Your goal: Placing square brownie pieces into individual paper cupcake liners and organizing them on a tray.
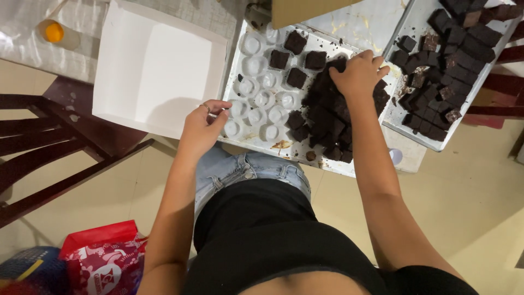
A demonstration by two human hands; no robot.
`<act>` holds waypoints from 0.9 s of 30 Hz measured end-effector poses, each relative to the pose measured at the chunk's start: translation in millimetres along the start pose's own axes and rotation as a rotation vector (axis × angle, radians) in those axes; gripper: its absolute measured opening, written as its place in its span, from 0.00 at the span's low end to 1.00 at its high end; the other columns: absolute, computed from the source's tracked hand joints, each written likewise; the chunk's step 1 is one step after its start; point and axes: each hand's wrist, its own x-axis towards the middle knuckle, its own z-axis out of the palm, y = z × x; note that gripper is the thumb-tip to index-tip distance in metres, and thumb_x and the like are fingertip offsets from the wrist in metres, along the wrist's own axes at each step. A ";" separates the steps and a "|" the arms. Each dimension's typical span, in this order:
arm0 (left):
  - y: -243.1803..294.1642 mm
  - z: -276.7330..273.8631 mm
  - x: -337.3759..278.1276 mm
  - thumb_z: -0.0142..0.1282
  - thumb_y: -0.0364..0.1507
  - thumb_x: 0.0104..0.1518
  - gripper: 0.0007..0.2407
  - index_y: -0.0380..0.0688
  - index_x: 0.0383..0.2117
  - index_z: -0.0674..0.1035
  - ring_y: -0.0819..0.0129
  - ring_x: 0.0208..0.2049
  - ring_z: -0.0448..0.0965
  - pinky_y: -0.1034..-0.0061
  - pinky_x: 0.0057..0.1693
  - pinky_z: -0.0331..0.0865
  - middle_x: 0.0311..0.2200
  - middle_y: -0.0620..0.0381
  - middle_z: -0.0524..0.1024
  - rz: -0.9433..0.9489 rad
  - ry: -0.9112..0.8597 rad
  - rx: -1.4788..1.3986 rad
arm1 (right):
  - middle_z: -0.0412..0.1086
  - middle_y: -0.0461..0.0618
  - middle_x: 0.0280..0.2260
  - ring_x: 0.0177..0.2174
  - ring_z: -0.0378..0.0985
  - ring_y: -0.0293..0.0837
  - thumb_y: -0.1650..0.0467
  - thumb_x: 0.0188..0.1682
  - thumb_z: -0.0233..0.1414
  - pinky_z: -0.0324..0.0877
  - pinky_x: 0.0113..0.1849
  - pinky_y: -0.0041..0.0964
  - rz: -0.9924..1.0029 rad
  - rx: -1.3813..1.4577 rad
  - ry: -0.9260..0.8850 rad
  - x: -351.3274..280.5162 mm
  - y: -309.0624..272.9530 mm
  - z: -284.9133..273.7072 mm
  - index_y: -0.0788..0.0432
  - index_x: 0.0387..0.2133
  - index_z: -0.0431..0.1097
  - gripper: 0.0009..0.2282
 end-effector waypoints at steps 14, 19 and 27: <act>60.9 93.2 183.6 0.60 0.30 0.59 0.22 0.36 0.59 0.71 0.48 0.59 0.69 0.62 0.60 0.66 0.59 0.47 0.68 0.636 -0.086 0.515 | 0.65 0.51 0.50 0.52 0.62 0.54 0.60 0.45 0.68 0.47 0.54 0.57 -0.036 0.463 0.183 -25.5 -61.8 -89.7 0.59 0.35 0.78 0.16; 55.4 92.0 182.3 0.61 0.28 0.59 0.26 0.36 0.64 0.66 0.49 0.61 0.68 0.63 0.62 0.67 0.62 0.47 0.65 0.583 -0.045 0.540 | 0.66 0.49 0.50 0.53 0.65 0.52 0.61 0.44 0.68 0.51 0.53 0.55 -0.074 0.555 0.188 -31.8 -73.3 -69.0 0.59 0.37 0.77 0.16; 39.5 80.2 194.9 0.50 0.16 0.56 0.29 0.48 0.68 0.63 0.50 0.68 0.61 0.53 0.65 0.59 0.64 0.49 0.66 0.641 0.023 0.704 | 0.65 0.49 0.50 0.52 0.65 0.52 0.64 0.46 0.68 0.53 0.52 0.50 -0.263 0.724 0.196 10.2 -119.1 -39.5 0.60 0.41 0.75 0.16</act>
